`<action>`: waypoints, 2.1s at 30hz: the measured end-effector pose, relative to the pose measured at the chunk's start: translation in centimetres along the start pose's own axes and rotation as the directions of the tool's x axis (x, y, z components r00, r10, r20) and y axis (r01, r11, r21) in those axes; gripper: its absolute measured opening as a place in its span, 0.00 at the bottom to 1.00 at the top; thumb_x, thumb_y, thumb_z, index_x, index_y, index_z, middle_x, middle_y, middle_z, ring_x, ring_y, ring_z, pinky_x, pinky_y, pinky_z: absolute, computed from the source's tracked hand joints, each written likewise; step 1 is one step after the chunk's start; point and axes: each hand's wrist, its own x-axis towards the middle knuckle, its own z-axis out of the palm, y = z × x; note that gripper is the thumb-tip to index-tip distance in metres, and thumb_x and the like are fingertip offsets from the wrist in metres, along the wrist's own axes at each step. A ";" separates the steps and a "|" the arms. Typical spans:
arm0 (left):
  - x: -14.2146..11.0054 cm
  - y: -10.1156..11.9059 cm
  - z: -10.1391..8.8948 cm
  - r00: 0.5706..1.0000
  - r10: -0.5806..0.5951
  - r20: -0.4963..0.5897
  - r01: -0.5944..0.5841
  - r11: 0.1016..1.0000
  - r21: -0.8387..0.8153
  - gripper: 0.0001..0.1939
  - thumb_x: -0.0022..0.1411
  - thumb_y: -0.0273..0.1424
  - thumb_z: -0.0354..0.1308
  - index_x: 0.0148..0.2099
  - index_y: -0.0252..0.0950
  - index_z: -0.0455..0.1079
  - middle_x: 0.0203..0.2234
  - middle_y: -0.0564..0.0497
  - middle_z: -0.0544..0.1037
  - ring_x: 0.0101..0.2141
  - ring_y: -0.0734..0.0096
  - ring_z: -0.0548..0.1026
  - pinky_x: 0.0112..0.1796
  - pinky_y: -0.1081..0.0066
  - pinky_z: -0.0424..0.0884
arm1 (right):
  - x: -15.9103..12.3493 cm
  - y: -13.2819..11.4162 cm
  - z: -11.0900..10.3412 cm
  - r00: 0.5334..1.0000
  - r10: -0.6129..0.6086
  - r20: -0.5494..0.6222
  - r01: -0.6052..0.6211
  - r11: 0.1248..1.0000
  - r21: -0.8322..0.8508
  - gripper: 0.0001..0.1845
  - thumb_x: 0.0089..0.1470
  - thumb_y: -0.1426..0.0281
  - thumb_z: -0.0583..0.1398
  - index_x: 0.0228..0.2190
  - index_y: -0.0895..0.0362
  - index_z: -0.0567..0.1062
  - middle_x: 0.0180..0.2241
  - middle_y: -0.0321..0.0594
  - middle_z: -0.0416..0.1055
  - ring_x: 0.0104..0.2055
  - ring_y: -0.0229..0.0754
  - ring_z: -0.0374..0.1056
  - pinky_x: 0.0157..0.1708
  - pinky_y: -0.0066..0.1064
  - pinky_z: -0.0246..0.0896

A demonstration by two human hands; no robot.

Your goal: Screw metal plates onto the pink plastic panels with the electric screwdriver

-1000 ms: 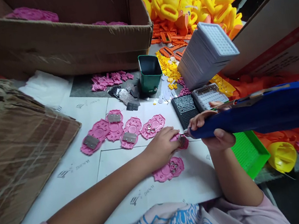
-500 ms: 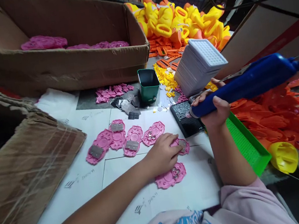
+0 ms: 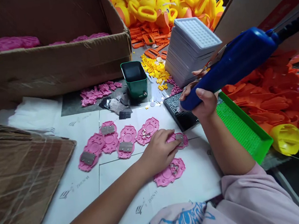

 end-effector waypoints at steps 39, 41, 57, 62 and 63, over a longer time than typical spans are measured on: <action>-0.3 -0.2 0.7 0.998 -0.066 -0.014 0.065 0.997 -0.048 0.09 0.62 0.30 0.58 0.44 0.35 0.75 0.46 0.41 0.73 0.45 0.59 0.69 0.47 0.56 0.67 | -8.7 -5.0 0.1 0.985 0.142 0.093 -0.148 0.988 0.053 0.23 0.42 0.59 0.63 0.43 0.47 0.72 0.23 0.34 0.70 0.22 0.44 0.66 0.27 0.40 0.64; -0.2 -0.2 0.7 0.997 -0.072 -0.009 0.072 0.996 -0.048 0.09 0.61 0.30 0.58 0.44 0.36 0.75 0.46 0.41 0.73 0.45 0.58 0.69 0.47 0.55 0.67 | -8.8 -5.0 0.1 0.984 0.146 0.101 -0.152 0.987 0.052 0.23 0.42 0.59 0.63 0.43 0.47 0.72 0.23 0.34 0.70 0.22 0.44 0.66 0.27 0.40 0.64; -0.1 -0.1 0.8 0.995 -0.089 0.044 0.090 0.996 -0.015 0.10 0.62 0.35 0.58 0.41 0.35 0.76 0.41 0.41 0.72 0.41 0.60 0.67 0.43 0.60 0.67 | -9.6 -5.2 1.0 0.939 0.060 0.338 -0.027 0.994 -0.102 0.22 0.47 0.62 0.62 0.46 0.47 0.70 0.25 0.35 0.69 0.24 0.45 0.67 0.28 0.43 0.65; -0.3 -0.5 0.7 0.998 -0.061 0.035 0.063 0.997 -0.036 0.10 0.63 0.35 0.56 0.42 0.37 0.77 0.41 0.42 0.72 0.42 0.61 0.67 0.43 0.60 0.67 | -9.2 -4.5 0.5 0.966 0.100 0.237 -0.099 0.995 -0.014 0.23 0.43 0.60 0.63 0.44 0.47 0.70 0.24 0.35 0.69 0.23 0.44 0.65 0.26 0.40 0.64; -0.3 -0.6 0.7 0.998 -0.057 0.034 0.058 0.998 -0.036 0.10 0.63 0.35 0.56 0.43 0.37 0.76 0.42 0.42 0.72 0.42 0.61 0.67 0.44 0.60 0.67 | -9.1 -4.5 0.4 0.973 0.102 0.209 -0.104 0.995 -0.001 0.23 0.42 0.59 0.62 0.43 0.47 0.71 0.23 0.34 0.69 0.22 0.44 0.65 0.25 0.40 0.64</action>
